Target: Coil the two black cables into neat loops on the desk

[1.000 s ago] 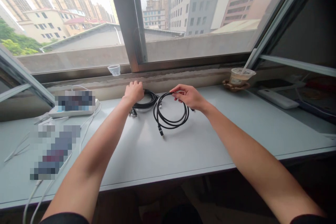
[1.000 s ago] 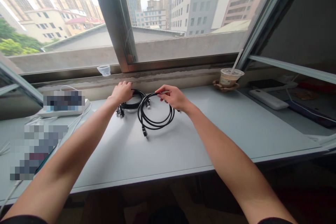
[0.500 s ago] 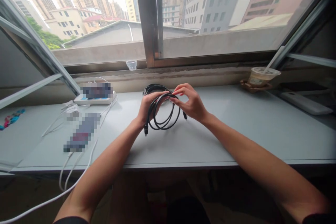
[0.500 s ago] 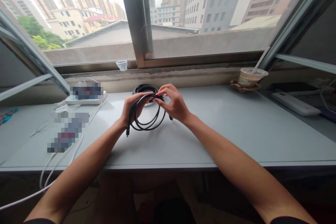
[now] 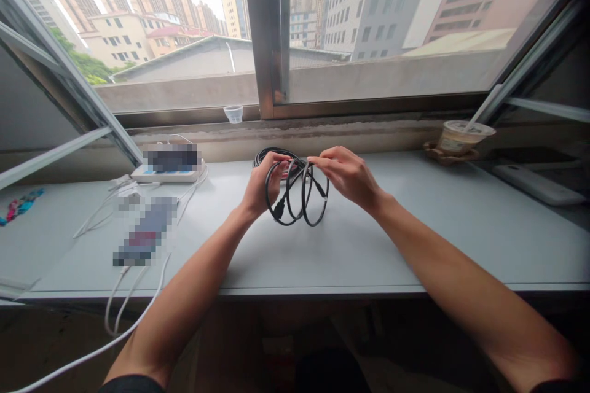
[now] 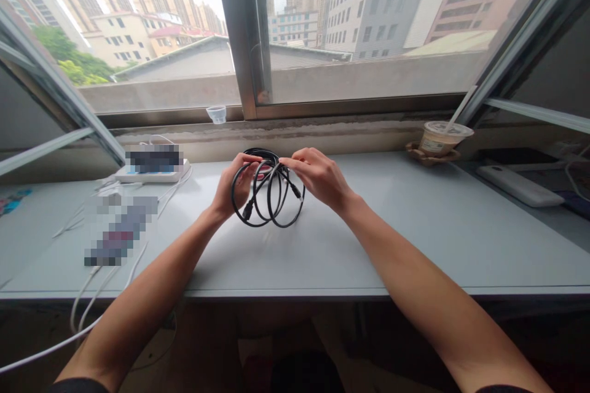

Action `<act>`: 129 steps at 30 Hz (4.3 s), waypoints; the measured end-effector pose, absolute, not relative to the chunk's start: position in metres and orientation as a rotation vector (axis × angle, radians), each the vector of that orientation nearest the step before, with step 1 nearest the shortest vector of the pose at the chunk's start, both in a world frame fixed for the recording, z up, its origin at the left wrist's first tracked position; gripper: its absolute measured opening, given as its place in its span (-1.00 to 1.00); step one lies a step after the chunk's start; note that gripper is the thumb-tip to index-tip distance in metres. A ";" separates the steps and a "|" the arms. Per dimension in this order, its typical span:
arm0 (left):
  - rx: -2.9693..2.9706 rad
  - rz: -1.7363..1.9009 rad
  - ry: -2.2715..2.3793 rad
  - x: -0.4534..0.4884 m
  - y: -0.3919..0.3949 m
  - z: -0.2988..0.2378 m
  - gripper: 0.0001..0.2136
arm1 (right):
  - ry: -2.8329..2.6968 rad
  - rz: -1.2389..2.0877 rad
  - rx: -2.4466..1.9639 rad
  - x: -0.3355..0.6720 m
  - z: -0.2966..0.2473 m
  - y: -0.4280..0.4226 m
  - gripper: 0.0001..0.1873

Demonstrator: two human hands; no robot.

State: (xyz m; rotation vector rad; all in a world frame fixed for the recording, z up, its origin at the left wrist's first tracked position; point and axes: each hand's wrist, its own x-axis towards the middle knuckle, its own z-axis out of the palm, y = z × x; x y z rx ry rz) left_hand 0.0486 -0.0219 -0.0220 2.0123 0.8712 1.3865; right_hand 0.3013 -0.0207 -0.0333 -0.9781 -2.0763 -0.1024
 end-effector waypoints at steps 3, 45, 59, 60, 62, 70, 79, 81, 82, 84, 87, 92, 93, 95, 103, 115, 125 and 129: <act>1.888 1.428 0.823 0.042 -0.013 -0.021 -0.68 | -2.102 -0.180 -1.036 0.313 -0.041 -0.008 -0.48; 1.786 1.848 0.888 0.001 0.030 -0.024 -0.60 | -1.329 0.817 -0.998 0.339 -0.056 0.023 -0.42; 1.740 1.763 0.843 0.000 0.032 -0.026 -0.54 | -1.361 0.814 -0.942 0.341 -0.061 0.026 -0.48; 1.744 1.761 0.840 -0.001 0.033 -0.026 -0.55 | -1.364 0.815 -0.939 0.341 -0.061 0.026 -0.48; 1.752 1.752 0.838 -0.001 0.034 -0.027 -0.55 | -1.371 0.816 -0.936 0.342 -0.062 0.026 -0.48; 1.759 1.723 0.849 -0.002 0.036 -0.030 -0.55 | -1.370 0.815 -0.925 0.344 -0.066 0.029 -0.45; 1.713 1.734 0.843 -0.001 0.035 -0.030 -0.61 | -1.380 0.816 -0.927 0.344 -0.063 0.027 -0.43; 1.718 1.741 0.851 -0.001 0.034 -0.029 -0.63 | -1.381 0.817 -0.936 0.343 -0.062 0.026 -0.42; 1.721 1.743 0.855 -0.001 0.033 -0.029 -0.64 | -1.381 0.816 -0.940 0.343 -0.062 0.026 -0.42; 1.724 1.747 0.863 -0.001 0.033 -0.028 -0.64 | -1.382 0.815 -0.942 0.344 -0.062 0.026 -0.42; 1.720 1.756 0.875 -0.001 0.033 -0.028 -0.64 | -1.382 0.818 -0.936 0.344 -0.062 0.027 -0.43; 1.711 1.762 0.857 0.000 0.032 -0.027 -0.65 | -1.376 0.820 -0.929 0.344 -0.062 0.026 -0.46; 1.710 1.765 0.856 0.000 0.031 -0.026 -0.65 | -1.375 0.818 -0.931 0.343 -0.062 0.026 -0.45; 1.709 1.766 0.859 0.001 0.031 -0.026 -0.66 | -1.376 0.813 -0.937 0.343 -0.061 0.025 -0.45; 1.601 1.789 0.836 0.003 0.028 -0.022 -0.71 | -1.513 0.660 -0.944 0.342 -0.061 0.026 -0.61; 1.533 1.346 0.970 0.034 0.000 -0.020 -0.67 | -2.096 0.115 -0.805 0.296 -0.055 -0.001 -0.74; 1.677 0.898 0.829 0.031 -0.009 -0.013 -0.41 | -2.169 0.233 -0.741 0.277 -0.056 -0.015 -0.76; 1.650 0.862 0.788 0.034 -0.010 -0.016 -0.40 | -2.092 0.529 -0.888 0.264 -0.062 -0.021 -0.84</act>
